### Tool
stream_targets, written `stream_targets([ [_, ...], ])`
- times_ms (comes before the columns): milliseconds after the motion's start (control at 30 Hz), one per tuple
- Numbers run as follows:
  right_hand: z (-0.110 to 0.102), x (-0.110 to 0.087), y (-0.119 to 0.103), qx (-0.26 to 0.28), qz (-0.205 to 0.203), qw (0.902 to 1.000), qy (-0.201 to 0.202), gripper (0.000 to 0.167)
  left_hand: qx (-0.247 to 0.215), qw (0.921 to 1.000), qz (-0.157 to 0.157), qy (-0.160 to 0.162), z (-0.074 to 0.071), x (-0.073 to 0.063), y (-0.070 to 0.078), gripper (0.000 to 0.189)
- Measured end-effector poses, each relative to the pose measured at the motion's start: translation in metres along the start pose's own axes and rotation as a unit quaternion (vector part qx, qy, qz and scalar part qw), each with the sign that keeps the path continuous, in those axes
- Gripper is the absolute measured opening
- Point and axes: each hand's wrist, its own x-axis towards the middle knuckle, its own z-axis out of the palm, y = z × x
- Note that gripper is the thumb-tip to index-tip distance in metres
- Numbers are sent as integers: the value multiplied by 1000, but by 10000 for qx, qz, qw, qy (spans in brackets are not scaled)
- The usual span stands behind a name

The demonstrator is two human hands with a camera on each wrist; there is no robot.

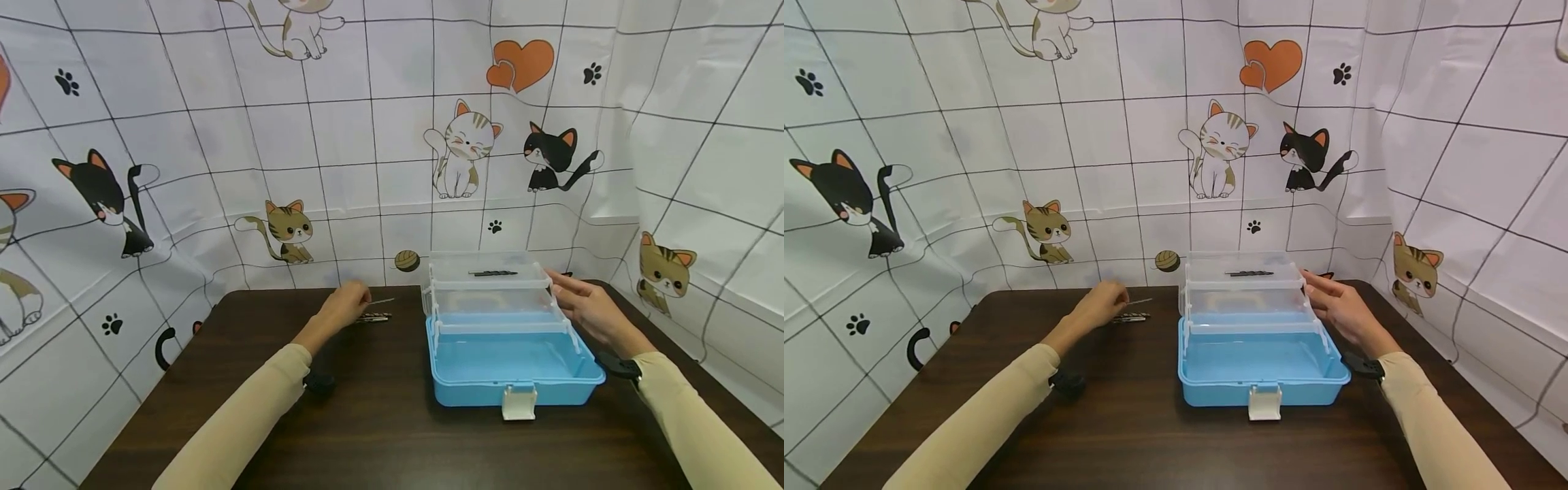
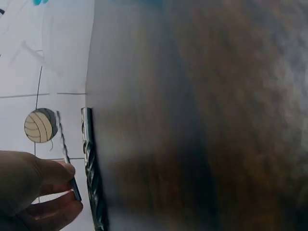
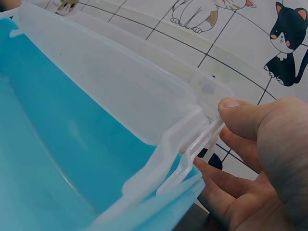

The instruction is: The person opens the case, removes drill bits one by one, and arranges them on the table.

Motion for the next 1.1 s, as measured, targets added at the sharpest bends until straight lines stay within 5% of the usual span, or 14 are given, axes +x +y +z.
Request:
stream_targets([
  [400,0,0,1,-5,-59,10000,-62,57,197,9970,-604,-446,0,-6,-10,17],
  [1100,-1,-1,1,-100,25,9999,-49,58,74,9968,-715,-353,0,-10,-7,17],
])
